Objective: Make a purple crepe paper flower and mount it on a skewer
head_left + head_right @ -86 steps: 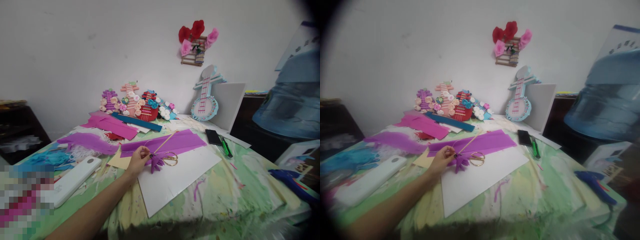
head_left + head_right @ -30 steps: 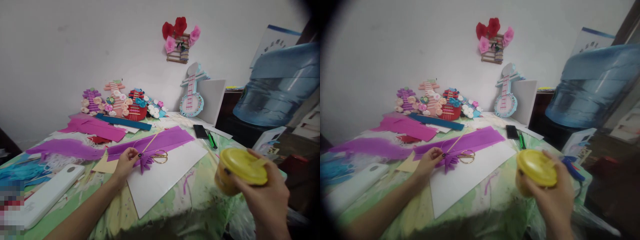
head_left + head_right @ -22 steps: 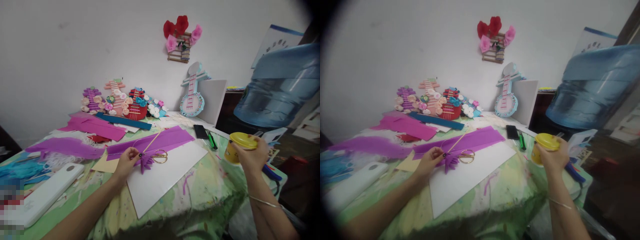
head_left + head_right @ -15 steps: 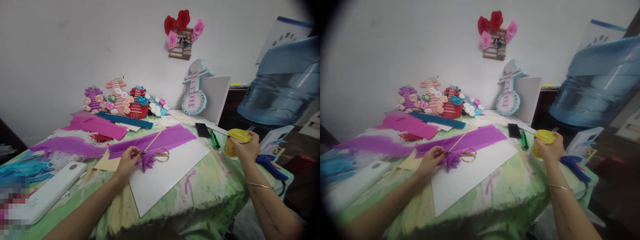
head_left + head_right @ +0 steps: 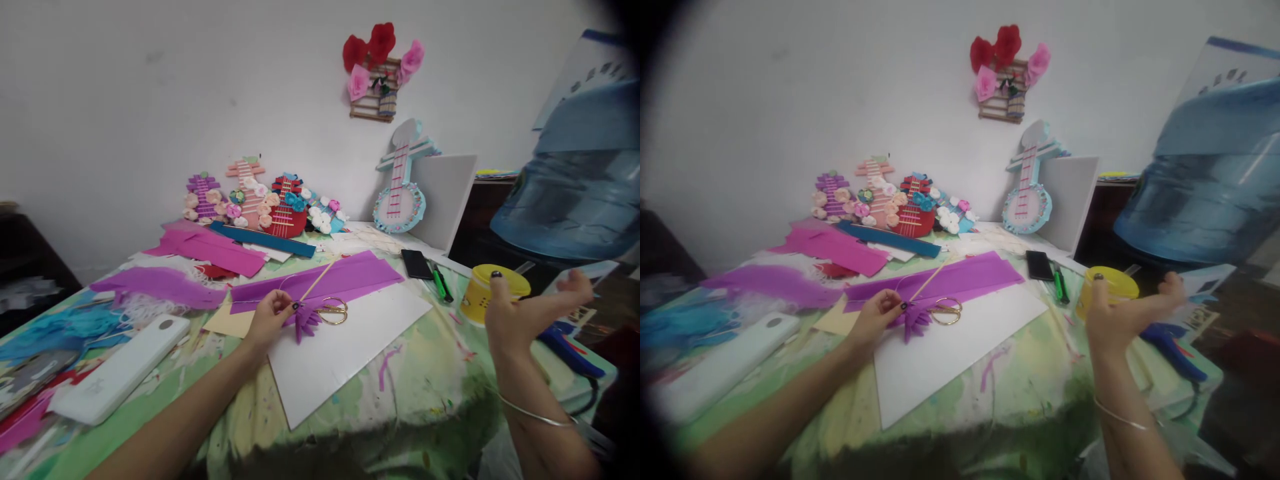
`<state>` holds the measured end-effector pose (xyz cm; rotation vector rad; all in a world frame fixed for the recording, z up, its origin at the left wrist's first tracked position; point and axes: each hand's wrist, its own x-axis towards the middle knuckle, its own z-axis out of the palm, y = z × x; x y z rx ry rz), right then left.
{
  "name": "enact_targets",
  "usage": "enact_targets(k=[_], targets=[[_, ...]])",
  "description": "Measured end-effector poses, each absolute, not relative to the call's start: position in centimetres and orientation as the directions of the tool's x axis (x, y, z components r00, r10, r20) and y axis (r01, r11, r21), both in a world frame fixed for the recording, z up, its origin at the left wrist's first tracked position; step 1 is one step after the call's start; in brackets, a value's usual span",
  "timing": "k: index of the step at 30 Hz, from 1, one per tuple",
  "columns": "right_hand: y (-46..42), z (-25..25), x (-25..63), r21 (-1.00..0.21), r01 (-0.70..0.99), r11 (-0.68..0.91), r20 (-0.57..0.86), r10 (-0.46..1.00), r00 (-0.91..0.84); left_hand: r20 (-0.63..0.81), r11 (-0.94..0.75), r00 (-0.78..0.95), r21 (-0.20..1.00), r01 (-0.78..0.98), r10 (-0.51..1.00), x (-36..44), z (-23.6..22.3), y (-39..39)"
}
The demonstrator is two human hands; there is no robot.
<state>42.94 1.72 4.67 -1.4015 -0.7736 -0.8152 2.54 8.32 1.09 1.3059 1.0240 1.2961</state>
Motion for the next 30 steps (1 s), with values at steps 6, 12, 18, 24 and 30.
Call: enact_targets(k=[6, 12, 18, 24, 30], targets=[[3.0, 5.8, 28.7, -0.483, 0.752, 0.449, 0.791, 0.591, 0.155, 0.145, -0.131, 0.1, 0.982, -0.134, 0.984, 2.5, 1.1, 8.3], [7.3, 4.2, 21.2, -0.84, 0.387, 0.38, 0.386, 0.92, -0.067, 0.128, -0.098, 0.123, 0.969, -0.225, 0.984, 2.2, 1.1, 8.6], [9.0, 3.5, 18.9, -0.969, 0.007, 0.245, 0.241, 0.957, -0.164, 0.131, -0.073, 0.195, 0.957, -0.28, 0.972, 2.1, 0.5, 9.0], [8.0, 3.0, 18.9, -0.971, -0.105, 0.215, 0.23, 0.961, -0.156, 0.108, -0.041, 0.23, 0.959, -0.28, 0.967, 2.2, 0.7, 8.7], [8.0, 2.5, 19.3, -0.966, -0.104, 0.235, 0.244, 0.966, -0.087, 0.134, -0.071, 0.244, 0.965, -0.252, 0.96, 2.3, 0.7, 8.6]])
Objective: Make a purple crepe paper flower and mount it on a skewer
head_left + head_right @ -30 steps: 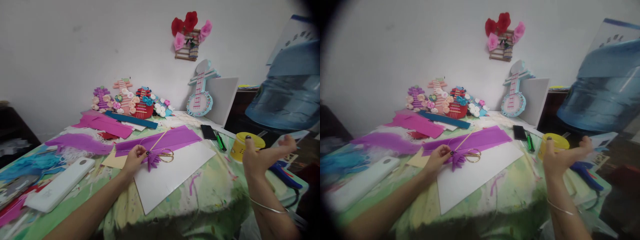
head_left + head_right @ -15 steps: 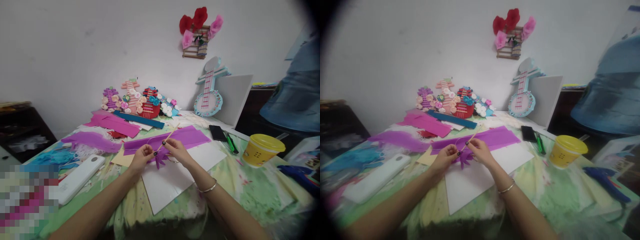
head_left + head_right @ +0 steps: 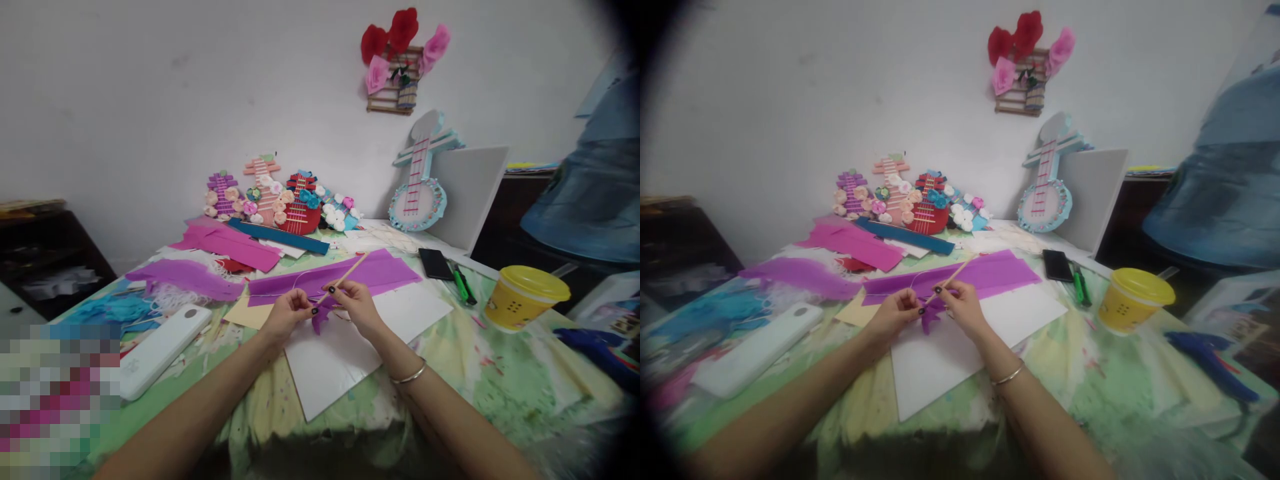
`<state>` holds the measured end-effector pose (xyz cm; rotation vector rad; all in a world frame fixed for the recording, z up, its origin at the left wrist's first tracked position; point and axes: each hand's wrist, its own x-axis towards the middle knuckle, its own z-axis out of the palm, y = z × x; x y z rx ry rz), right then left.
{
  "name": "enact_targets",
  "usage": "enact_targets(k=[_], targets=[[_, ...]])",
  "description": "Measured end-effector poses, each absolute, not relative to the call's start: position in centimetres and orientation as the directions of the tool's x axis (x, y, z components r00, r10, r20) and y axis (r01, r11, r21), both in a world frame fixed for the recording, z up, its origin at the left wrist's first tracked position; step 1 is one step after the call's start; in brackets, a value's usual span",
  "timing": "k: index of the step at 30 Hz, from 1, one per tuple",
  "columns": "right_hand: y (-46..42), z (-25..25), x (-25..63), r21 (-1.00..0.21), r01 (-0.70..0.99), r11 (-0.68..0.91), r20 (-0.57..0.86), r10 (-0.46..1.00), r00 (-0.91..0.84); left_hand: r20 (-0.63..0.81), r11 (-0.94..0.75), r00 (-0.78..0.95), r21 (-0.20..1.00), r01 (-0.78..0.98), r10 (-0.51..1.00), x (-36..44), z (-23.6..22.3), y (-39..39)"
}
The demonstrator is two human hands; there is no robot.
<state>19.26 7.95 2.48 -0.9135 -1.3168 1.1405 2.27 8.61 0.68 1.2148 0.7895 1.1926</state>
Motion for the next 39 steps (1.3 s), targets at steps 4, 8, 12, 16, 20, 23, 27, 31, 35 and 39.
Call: enact_targets(k=[4, 8, 12, 16, 20, 23, 27, 31, 35, 39], targets=[[8.2, 2.4, 19.5, -0.965, -0.114, 0.238, 0.246, 0.967, -0.064, 0.164, -0.123, 0.243, 0.976, -0.177, 0.956, 2.3, 0.7, 8.6], [8.1, 2.4, 19.6, -0.962, -0.138, 0.235, 0.242, 0.969, -0.04, 0.169, -0.137, 0.252, 0.981, -0.14, 0.953, 2.3, 1.1, 8.3], [8.1, 2.4, 19.7, -0.954, -0.186, 0.234, 0.239, 0.971, -0.008, 0.172, -0.128, 0.269, 0.976, -0.175, 0.948, 2.3, 1.3, 8.1], [8.9, 2.5, 20.7, -0.914, -0.269, 0.304, 0.292, 0.953, 0.087, 0.168, -0.12, 0.255, 0.974, -0.193, 0.952, 2.1, 1.3, 8.3], [9.7, 3.1, 22.8, -0.828, -0.35, 0.439, 0.367, 0.895, 0.254, 0.14, -0.085, 0.222, 0.967, -0.239, 0.965, 1.9, 1.2, 8.7], [9.9, 3.3, 23.7, -0.784, -0.317, 0.533, 0.453, 0.841, 0.294, 0.092, -0.011, 0.223, 0.94, -0.34, 0.97, 1.8, 1.3, 8.8], [9.6, 3.0, 23.3, -0.803, -0.096, 0.589, 0.567, 0.803, 0.184, 0.011, 0.096, 0.232, 0.891, -0.444, 0.973, 1.5, 1.5, 8.9], [9.1, 3.0, 22.8, -0.789, 0.057, 0.612, 0.609, 0.765, 0.211, -0.035, 0.146, 0.218, 0.844, -0.516, 0.975, 1.3, 1.6, 8.9], [9.2, 3.0, 23.2, -0.782, 0.014, 0.624, 0.579, 0.716, 0.39, -0.05, 0.155, 0.199, 0.816, -0.557, 0.979, 1.3, 1.7, 9.0], [9.4, 2.8, 23.3, -0.794, 0.032, 0.606, 0.585, 0.75, 0.31, -0.055, 0.16, 0.195, 0.8, -0.579, 0.979, 1.3, 1.9, 8.9]])
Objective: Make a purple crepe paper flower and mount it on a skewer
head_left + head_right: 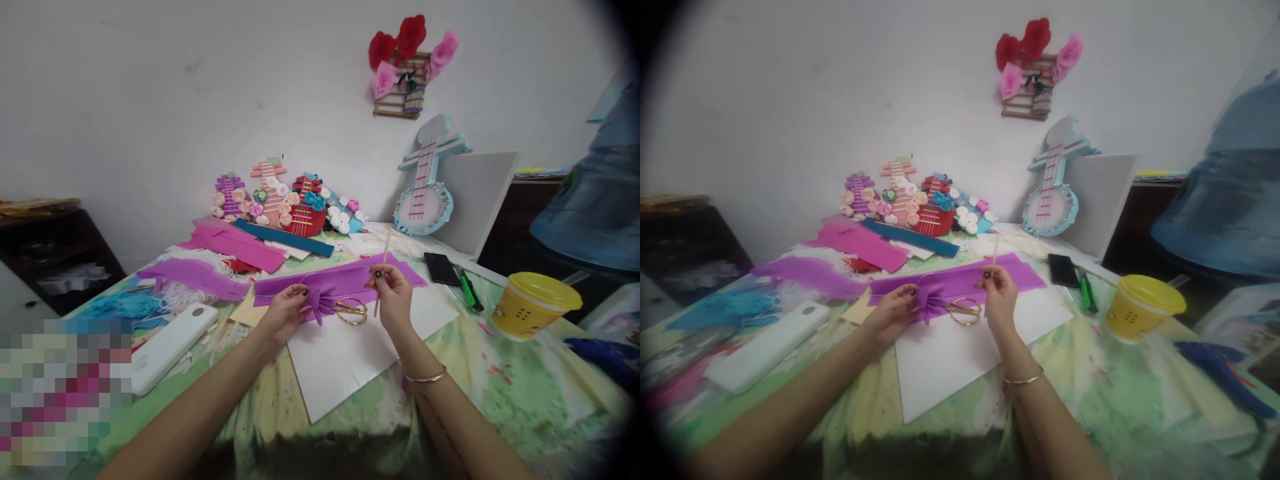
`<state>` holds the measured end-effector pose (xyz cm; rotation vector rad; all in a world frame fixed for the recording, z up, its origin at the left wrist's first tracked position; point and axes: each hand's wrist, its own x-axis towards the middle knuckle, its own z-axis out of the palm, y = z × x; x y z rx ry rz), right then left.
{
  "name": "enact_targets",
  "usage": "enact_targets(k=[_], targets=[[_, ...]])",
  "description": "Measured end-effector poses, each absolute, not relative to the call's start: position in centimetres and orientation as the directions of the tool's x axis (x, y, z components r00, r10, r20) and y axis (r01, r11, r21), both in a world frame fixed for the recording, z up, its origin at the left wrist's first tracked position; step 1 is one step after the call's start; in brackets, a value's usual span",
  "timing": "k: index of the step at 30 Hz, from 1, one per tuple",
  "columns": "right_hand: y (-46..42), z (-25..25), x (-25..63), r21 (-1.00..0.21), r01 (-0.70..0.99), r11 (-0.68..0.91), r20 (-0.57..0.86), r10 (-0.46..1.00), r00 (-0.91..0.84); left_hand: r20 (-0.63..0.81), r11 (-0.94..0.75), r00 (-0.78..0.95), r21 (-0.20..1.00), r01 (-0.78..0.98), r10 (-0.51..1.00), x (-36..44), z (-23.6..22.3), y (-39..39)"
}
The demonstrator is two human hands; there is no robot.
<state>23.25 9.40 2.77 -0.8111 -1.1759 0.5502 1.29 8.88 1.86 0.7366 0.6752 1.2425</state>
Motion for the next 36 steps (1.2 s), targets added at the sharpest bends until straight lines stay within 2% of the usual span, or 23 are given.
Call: enact_targets(k=[6, 10, 18, 23, 29, 36], targets=[[8.7, 2.7, 21.7, -0.81, 0.172, 0.561, 0.572, 0.82, 0.017, -0.006, 0.178, 0.284, 0.794, -0.582, 0.959, 1.5, 1.6, 8.6], [8.3, 2.4, 20.9, -0.835, 0.156, 0.527, 0.508, 0.849, -0.148, 0.026, 0.171, 0.329, 0.814, -0.555, 0.944, 1.8, 1.3, 8.5], [8.2, 2.1, 20.6, -0.877, 0.133, 0.461, 0.445, 0.885, -0.136, 0.058, 0.165, 0.385, 0.837, -0.521, 0.921, 2.0, 1.5, 8.1], [8.1, 1.8, 20.4, -0.886, 0.124, 0.446, 0.418, 0.887, -0.199, 0.038, 0.166, 0.432, 0.89, -0.425, 0.901, 2.3, 1.4, 7.7], [7.9, 1.3, 19.8, -0.903, 0.129, 0.409, 0.357, 0.884, -0.302, 0.16, -0.003, 0.406, 0.933, -0.36, 0.9, 2.9, 1.5, 7.3], [7.8, 1.4, 19.7, -0.912, 0.12, 0.393, 0.349, 0.894, -0.28, 0.11, 0.002, 0.357, 0.955, -0.297, 0.928, 2.8, 2.1, 6.9]])
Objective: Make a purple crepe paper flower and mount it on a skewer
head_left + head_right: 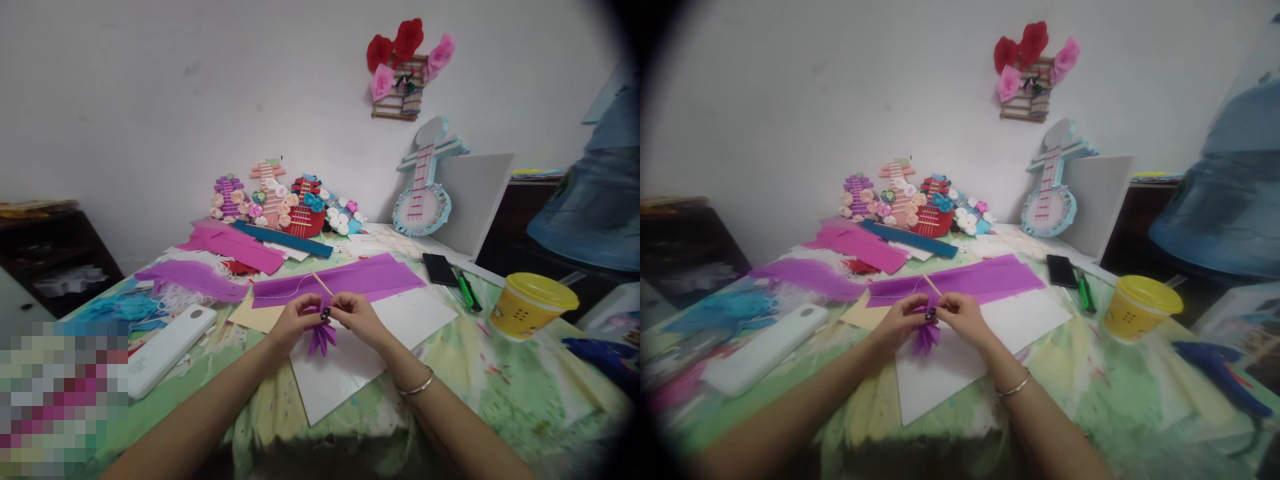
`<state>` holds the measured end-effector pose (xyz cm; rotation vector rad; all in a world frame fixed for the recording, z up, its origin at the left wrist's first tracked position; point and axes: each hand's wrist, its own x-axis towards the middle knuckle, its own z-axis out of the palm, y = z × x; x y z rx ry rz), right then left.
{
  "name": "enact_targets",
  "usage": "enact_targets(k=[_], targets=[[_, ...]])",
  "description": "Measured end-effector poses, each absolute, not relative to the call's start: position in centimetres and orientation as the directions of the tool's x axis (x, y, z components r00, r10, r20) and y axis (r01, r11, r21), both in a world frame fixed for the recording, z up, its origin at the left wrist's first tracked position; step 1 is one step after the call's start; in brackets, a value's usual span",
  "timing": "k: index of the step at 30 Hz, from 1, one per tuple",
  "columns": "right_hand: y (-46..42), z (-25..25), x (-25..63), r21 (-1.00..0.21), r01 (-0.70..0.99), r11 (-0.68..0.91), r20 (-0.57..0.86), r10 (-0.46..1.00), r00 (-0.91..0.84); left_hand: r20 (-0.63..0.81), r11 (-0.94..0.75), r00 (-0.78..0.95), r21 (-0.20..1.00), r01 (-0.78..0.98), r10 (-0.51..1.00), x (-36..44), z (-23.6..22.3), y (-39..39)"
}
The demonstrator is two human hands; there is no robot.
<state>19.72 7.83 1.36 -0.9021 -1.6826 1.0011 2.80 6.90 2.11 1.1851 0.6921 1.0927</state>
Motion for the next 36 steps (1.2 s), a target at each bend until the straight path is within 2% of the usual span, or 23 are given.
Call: enact_targets(k=[6, 14, 19, 25, 36], targets=[[7.53, 1.92, 19.53, -0.938, 0.019, 0.346, 0.326, 0.9, -0.291, 0.12, -0.026, 0.282, 0.948, -0.316, 0.952, 2.64, 1.82, 7.18], [7.6, 1.88, 19.49, -0.947, 0.02, 0.322, 0.304, 0.91, -0.282, 0.174, -0.107, 0.222, 0.953, -0.285, 0.959, 2.6, 1.82, 7.19], [7.78, 1.48, 19.62, -0.939, 0.059, 0.338, 0.307, 0.905, -0.293, 0.216, -0.154, 0.266, 0.959, -0.237, 0.939, 2.55, 2.13, 7.04], [7.66, 1.63, 19.66, -0.941, 0.06, 0.332, 0.302, 0.908, -0.292, 0.186, -0.109, 0.317, 0.963, -0.245, 0.93, 2.53, 1.88, 7.35], [7.56, 1.93, 19.72, -0.958, -0.052, 0.282, 0.284, 0.91, -0.303, 0.207, -0.153, 0.307, 0.969, -0.192, 0.929, 2.35, 2.03, 7.54]])
